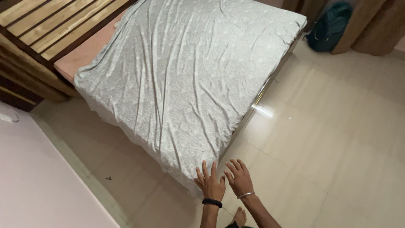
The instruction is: The person removes a bedsheet from a mattress by pulling its corners and edges off the bed by hand.
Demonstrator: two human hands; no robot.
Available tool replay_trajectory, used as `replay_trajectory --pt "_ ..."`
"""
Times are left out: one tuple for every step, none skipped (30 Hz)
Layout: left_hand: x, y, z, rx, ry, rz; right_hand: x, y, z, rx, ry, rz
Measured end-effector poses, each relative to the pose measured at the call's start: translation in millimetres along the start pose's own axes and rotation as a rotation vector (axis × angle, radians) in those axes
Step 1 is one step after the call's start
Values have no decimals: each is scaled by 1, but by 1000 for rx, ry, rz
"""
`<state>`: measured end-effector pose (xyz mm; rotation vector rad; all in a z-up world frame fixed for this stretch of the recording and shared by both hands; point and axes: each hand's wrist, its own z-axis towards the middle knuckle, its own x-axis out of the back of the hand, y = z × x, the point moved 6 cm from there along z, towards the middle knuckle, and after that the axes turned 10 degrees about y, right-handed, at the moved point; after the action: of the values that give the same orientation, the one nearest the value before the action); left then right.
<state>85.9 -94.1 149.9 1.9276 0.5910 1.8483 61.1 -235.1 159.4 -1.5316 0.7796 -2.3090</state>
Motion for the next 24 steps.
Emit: replay_trajectory --pt "1 7 1 -29 28 -20 3 3 3 -1 1 -1" --pt "1 14 3 -59 56 -39 6 5 7 20 19 0" --pt "0 19 4 -58 54 -40 11 6 10 41 34 0" --pt "-4 22 6 -49 18 -28 13 8 13 40 33 -1" --pt "-8 26 6 -38 -20 -17 19 10 15 55 51 -22" --pt "-11 30 7 -36 -26 -19 24 12 17 70 70 -42" --pt "-12 34 9 -53 -14 -39 26 15 18 66 68 -44" --pt "-14 38 10 -69 -1 -60 30 18 19 59 80 -42" --pt "-15 42 11 -70 -7 -58 34 20 20 50 92 -40" --pt "-16 48 11 -91 -14 -45 37 23 21 45 91 -41" --pt "-18 53 12 -114 -22 -31 39 27 22 37 96 -46" --pt "-19 57 13 -117 -29 -30 42 30 22 28 102 -51" --pt "-20 62 15 -127 -34 -35 43 33 22 21 104 -52" --pt "-21 67 16 -137 -40 -40 45 37 22 3 103 -53" --pt "-22 72 19 -145 -44 -40 46 42 24 -15 106 -55" --pt "-24 77 22 -149 -53 -27 48 46 26 -21 111 -58" --pt "-25 81 23 -152 -66 -12 51 49 27 -28 122 -57" --pt "-26 85 23 -159 -74 -11 53 52 28 -35 132 -56" --pt "-29 89 25 -156 -89 -16 54 55 31 -44 138 -59" --pt "-31 93 28 -152 -103 -20 55 58 33 -57 134 -59" --pt "-33 97 31 -161 -109 -18 56 62 36 -69 129 -59" --pt "-35 101 34 -168 -115 -19 57 66 39 -77 134 -61" --pt "-37 104 39 -173 -118 -21 57 69 44 -76 140 -75" --pt "-39 107 43 -180 -121 -20 57 71 48 -74 145 -90"
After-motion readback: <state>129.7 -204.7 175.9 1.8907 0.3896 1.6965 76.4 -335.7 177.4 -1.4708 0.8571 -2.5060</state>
